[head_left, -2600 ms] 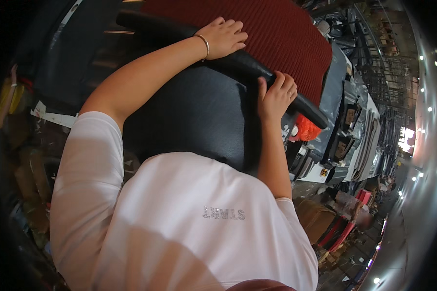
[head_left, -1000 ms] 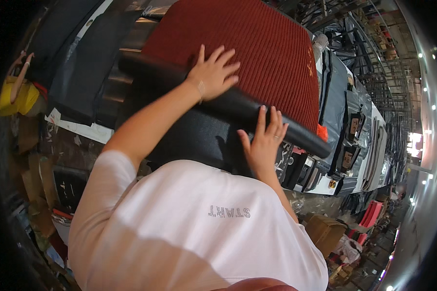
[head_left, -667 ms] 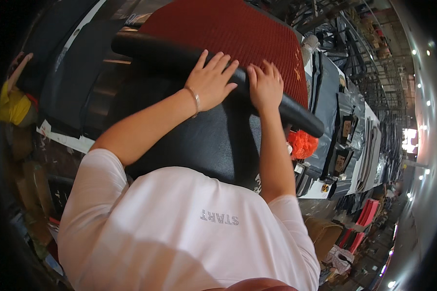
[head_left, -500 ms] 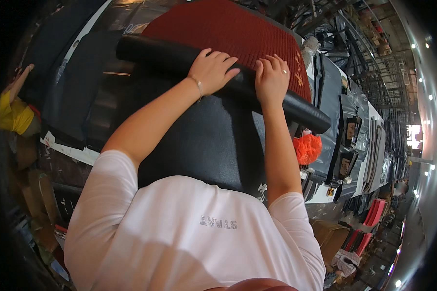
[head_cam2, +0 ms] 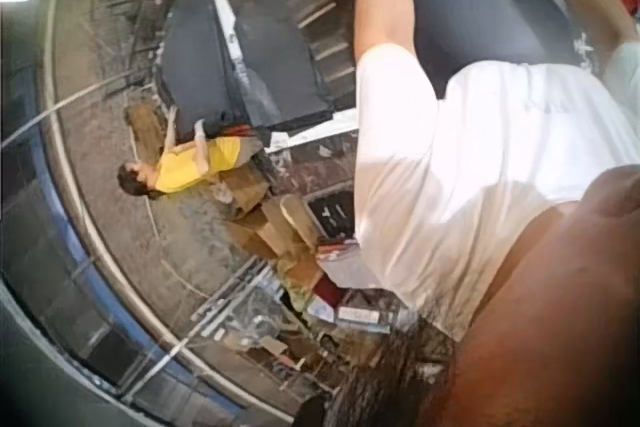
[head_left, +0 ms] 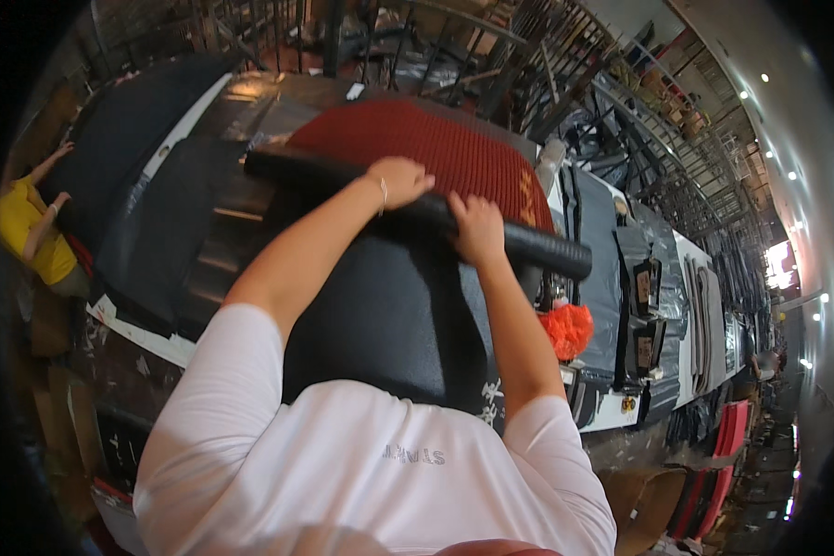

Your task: The person repeatedly unfolds, inspects, and refolds several car floor mats on a workbench. They handle red and dark-colored mats, checking labels and smoothing the surfaces before rolling them back up. The person also briefly uses scissors to trim a mat edge.

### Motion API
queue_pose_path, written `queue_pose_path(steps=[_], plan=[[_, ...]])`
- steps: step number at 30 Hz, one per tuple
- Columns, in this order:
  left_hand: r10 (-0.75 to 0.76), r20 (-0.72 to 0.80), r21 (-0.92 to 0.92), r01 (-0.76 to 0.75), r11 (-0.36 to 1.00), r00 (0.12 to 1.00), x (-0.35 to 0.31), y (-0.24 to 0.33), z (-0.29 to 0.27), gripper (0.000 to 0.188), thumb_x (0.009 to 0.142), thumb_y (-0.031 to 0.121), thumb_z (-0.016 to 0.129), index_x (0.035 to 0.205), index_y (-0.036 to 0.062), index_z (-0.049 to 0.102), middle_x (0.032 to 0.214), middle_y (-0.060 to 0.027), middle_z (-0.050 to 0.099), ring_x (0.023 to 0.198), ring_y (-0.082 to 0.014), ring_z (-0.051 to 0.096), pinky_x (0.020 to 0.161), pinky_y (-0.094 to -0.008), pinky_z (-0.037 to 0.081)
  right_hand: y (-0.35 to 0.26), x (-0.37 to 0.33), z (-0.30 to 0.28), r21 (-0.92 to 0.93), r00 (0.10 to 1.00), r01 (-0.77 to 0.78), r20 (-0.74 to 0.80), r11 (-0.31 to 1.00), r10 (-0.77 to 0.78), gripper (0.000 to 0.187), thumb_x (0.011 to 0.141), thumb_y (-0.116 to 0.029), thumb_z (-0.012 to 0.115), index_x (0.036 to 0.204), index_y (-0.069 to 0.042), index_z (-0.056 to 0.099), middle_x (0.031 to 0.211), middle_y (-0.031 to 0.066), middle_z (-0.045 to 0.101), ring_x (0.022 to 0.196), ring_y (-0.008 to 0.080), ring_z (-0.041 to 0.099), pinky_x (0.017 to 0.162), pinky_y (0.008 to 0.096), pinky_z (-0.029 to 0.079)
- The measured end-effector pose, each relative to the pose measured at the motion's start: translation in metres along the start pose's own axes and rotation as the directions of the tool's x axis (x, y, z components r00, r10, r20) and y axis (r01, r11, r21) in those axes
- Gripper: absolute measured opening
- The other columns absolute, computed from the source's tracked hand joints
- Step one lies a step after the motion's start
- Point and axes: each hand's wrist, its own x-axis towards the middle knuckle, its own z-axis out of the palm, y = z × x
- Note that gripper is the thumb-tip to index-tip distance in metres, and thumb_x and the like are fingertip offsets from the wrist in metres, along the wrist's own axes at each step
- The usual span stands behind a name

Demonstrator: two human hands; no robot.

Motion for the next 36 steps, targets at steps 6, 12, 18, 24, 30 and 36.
queue_pose_path(steps=[6, 12, 18, 24, 30, 36], plan=[[0.245, -0.229, 0.021, -0.247, 0.969, 0.942, -0.246, 0.082, 0.022, 0.058, 0.093, 0.037, 0.072, 0.143, 0.0087, 0.062, 0.138, -0.013, 0.065, 0.133, -0.032, 0.058, 0.121, -0.0544, 0.036, -0.113, -0.143, -0.104, 0.155, 0.975, 0.026, 0.213, 0.988, -0.06, 0.076, 0.068, -0.03, 0.091, 0.134, -0.01, 0.058, 0.099, 0.0115, 0.064, 0.097, 0.03, 0.065, 0.086, 0.0428, 0.05], [0.214, -0.089, 0.314, -0.176, 0.933, 0.973, -0.387, 0.12, 0.049, 0.078, 0.098, 0.052, 0.06, 0.163, 0.0141, 0.039, 0.169, -0.0111, 0.035, 0.158, -0.0252, 0.028, 0.13, -0.057, 0.013, -0.142, -0.17, -0.138, 0.447, 0.852, -0.119, 0.504, 0.887, -0.14, 0.077, 0.069, -0.049, 0.091, 0.127, -0.006, 0.063, 0.096, 0.0164, 0.068, 0.094, 0.037, 0.071, 0.085, 0.0477, 0.055], [0.127, -0.17, 0.098, -0.111, 0.989, 0.977, -0.258, 0.099, 0.028, 0.07, 0.097, 0.051, 0.064, 0.152, 0.0088, 0.054, 0.157, -0.0116, 0.053, 0.15, -0.0297, 0.042, 0.127, -0.058, 0.021, -0.099, -0.152, -0.109, 0.227, 0.946, -0.181, 0.305, 0.957, 0.106, 0.094, 0.074, -0.064, 0.084, 0.148, -0.013, 0.059, 0.148, 0.0271, 0.048, 0.133, 0.0447, 0.05, 0.107, 0.0538, 0.046], [0.006, -0.016, 0.157, -0.004, 0.988, 1.0, -0.082, 0.057, 0.024, 0.045, 0.103, 0.044, 0.054, 0.132, 0.014, 0.07, 0.147, -0.0102, 0.056, 0.147, -0.0303, 0.042, 0.125, -0.0659, 0.02, -0.119, -0.131, -0.109, 0.104, 0.942, -0.264, 0.241, 0.959, 0.234, 0.127, 0.065, -0.056, 0.094, 0.164, -0.01, 0.03, 0.162, 0.0243, 0.039, 0.147, 0.041, 0.042, 0.122, 0.0609, 0.028], [-0.015, 0.308, 0.207, -0.052, 0.977, 0.951, 0.019, 0.023, 0.044, 0.058, 0.101, 0.056, 0.054, 0.132, 0.0098, 0.07, 0.137, -0.0174, 0.062, 0.132, -0.0342, 0.055, 0.115, -0.0537, 0.041, -0.026, -0.064, -0.047, 0.334, 0.851, -0.345, 0.506, 0.877, 0.141, 0.142, 0.05, -0.069, 0.095, 0.165, -0.014, 0.032, 0.167, 0.0236, 0.034, 0.153, 0.0418, 0.037, 0.12, 0.0628, 0.032], [-0.06, 0.36, 0.213, -0.019, 0.977, 0.931, 0.012, 0.05, 0.029, 0.097, 0.089, 0.087, 0.046, 0.139, 0.0062, 0.069, 0.139, -0.0234, 0.061, 0.134, -0.0379, 0.056, 0.111, -0.0515, 0.045, 0.007, -0.046, -0.019, 0.454, 0.845, -0.38, 0.525, 0.806, 0.103, 0.15, 0.051, -0.074, 0.093, 0.17, -0.019, 0.02, 0.172, 0.0313, 0.015, 0.16, 0.0456, 0.019, 0.121, 0.0694, 0.026]])
